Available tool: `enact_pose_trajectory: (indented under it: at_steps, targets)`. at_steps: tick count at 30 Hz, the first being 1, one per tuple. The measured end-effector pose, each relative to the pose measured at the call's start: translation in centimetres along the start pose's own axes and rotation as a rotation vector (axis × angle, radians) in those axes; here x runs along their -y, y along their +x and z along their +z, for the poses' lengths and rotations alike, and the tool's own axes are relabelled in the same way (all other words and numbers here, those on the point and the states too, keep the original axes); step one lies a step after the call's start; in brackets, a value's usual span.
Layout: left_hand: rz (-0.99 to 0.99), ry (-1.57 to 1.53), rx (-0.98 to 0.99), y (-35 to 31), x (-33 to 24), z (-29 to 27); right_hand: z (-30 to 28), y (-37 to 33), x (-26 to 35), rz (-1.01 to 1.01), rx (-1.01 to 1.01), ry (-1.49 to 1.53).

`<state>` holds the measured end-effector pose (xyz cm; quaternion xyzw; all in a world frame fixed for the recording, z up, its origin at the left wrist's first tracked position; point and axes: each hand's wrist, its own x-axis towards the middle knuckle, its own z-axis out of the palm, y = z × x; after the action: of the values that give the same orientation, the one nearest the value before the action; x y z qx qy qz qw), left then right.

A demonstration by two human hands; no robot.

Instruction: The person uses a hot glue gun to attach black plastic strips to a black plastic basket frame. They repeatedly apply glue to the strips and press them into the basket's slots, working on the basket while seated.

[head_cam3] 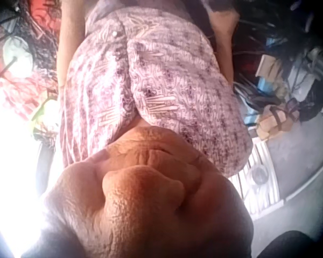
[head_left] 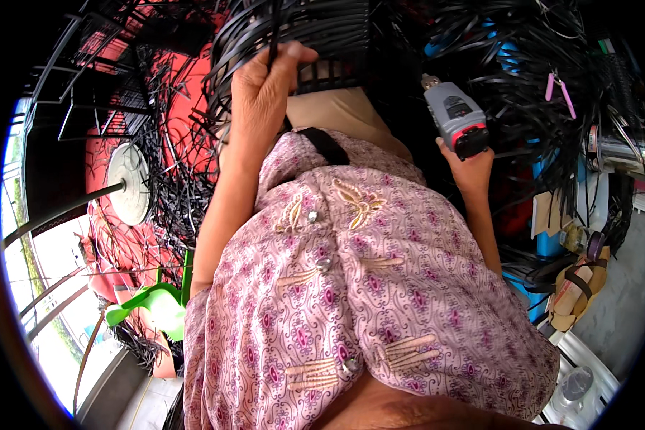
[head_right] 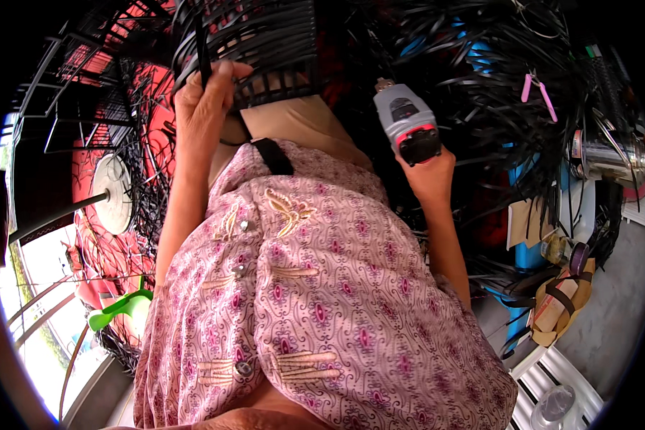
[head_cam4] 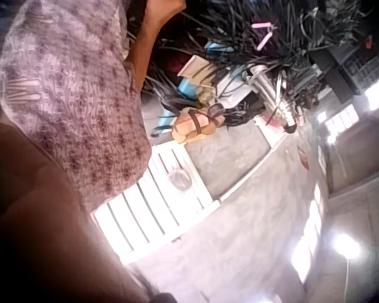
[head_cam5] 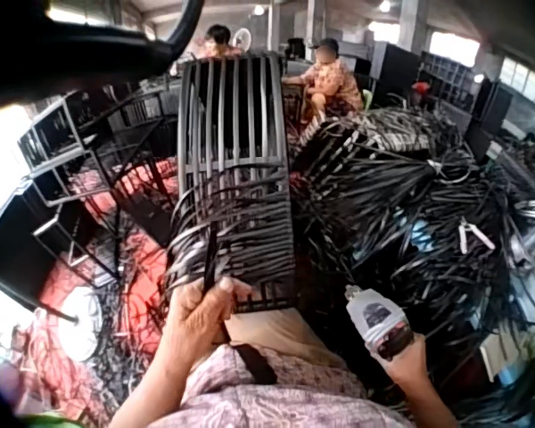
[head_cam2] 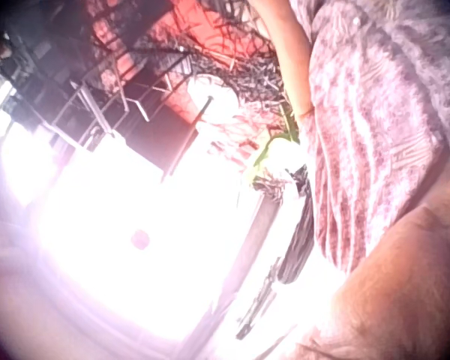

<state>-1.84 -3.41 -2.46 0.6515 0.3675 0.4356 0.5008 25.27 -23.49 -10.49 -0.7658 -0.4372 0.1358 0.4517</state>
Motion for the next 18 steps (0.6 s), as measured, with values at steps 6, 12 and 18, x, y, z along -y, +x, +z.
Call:
enact_pose_trajectory:
  at_steps: [6,12,18]
  targets:
    - [-0.079,-0.653,-0.351,1.8,7.2,-1.7,0.4,-0.5,0.7,0.014,-0.035,0.015]
    - [0.014,-0.402,-0.361,1.1,7.9,-2.5,1.4,-0.3,1.4,-0.038,0.023,-0.010]
    - [0.029,-0.096,-0.380,1.0,9.5,-2.6,2.2,-0.4,1.6,-0.043,0.071,0.025]
